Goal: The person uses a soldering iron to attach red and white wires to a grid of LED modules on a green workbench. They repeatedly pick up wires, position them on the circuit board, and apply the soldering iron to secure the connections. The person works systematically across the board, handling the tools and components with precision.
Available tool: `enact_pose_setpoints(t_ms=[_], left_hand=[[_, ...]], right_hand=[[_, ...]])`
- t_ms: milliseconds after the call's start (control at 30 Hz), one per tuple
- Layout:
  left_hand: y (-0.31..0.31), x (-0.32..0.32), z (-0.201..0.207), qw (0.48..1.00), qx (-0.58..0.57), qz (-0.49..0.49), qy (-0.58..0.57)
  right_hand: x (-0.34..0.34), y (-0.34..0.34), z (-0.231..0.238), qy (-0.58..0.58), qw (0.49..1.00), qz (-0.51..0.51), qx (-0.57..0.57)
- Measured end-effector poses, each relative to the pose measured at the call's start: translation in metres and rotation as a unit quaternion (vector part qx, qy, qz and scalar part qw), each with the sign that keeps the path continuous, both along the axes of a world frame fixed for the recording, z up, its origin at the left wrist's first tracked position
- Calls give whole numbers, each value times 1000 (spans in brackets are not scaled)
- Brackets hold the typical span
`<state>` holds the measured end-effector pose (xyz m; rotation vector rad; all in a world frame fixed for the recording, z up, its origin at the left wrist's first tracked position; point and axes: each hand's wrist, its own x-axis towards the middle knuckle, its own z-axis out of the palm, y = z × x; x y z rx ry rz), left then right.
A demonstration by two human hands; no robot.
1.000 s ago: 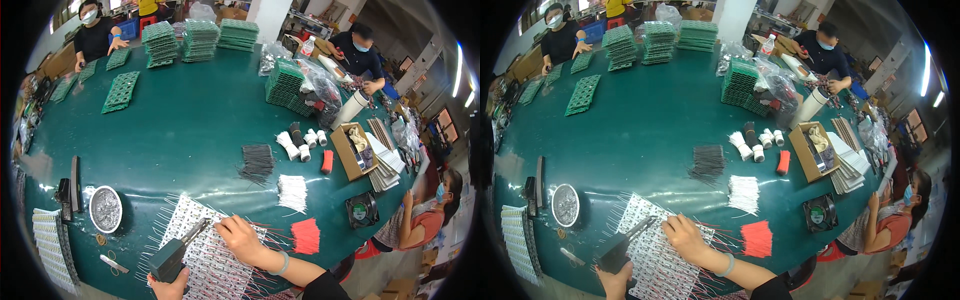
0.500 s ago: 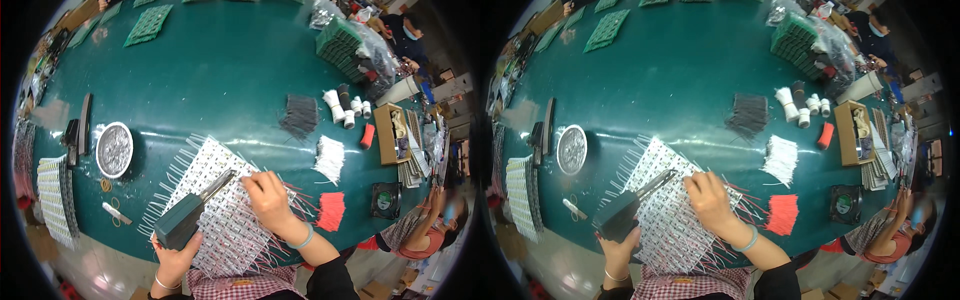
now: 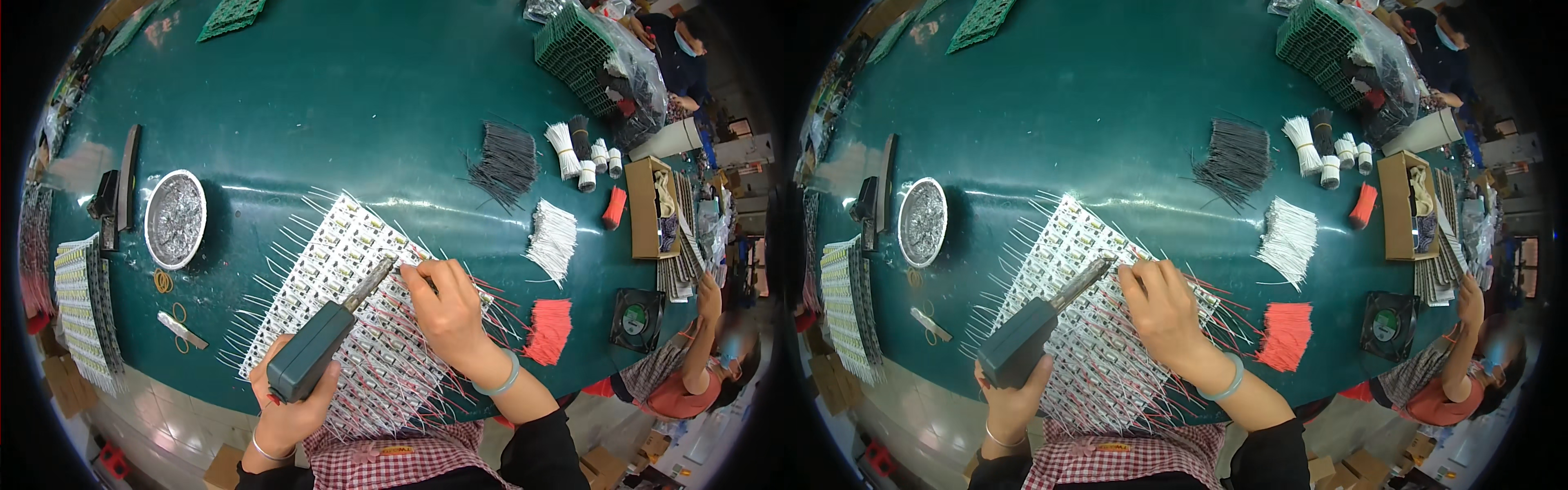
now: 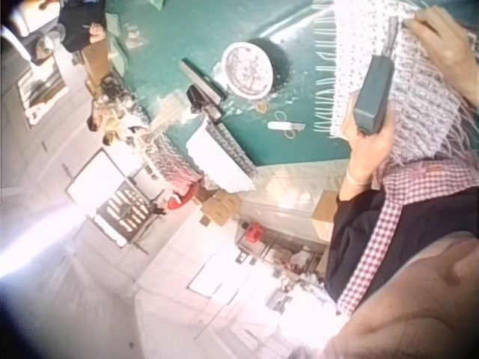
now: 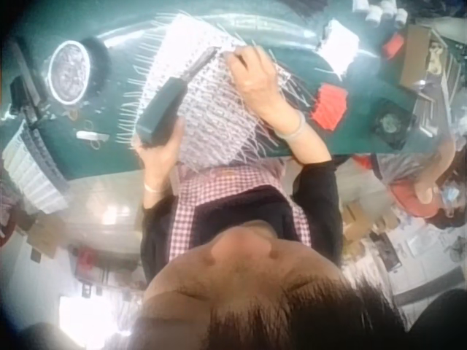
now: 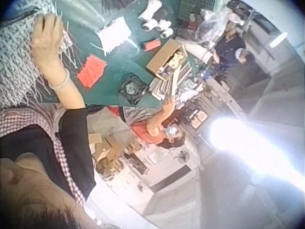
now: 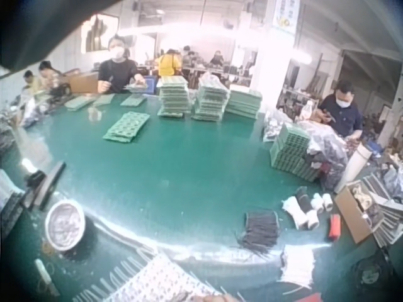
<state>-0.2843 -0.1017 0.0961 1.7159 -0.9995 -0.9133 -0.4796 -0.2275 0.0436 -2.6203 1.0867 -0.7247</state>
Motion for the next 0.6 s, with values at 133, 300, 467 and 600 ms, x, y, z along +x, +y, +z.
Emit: enact_pose_setpoints(t_ms=[133,300,467,600], left_hand=[[1,3,-4,998,-1,-32,-46],[0,2,-6,998,0,-36,-42],[0,2,-3,998,11,-42,-54],[-2,0,0,998,1,-35,-61]], right_hand=[[2,0,-2,-4,1000,1,-1],[2,1,0,-2,1000,-3,1],[3,1,-1,-8,1000,-4,-8],[4,2,1,0,1000,-5,-7]])
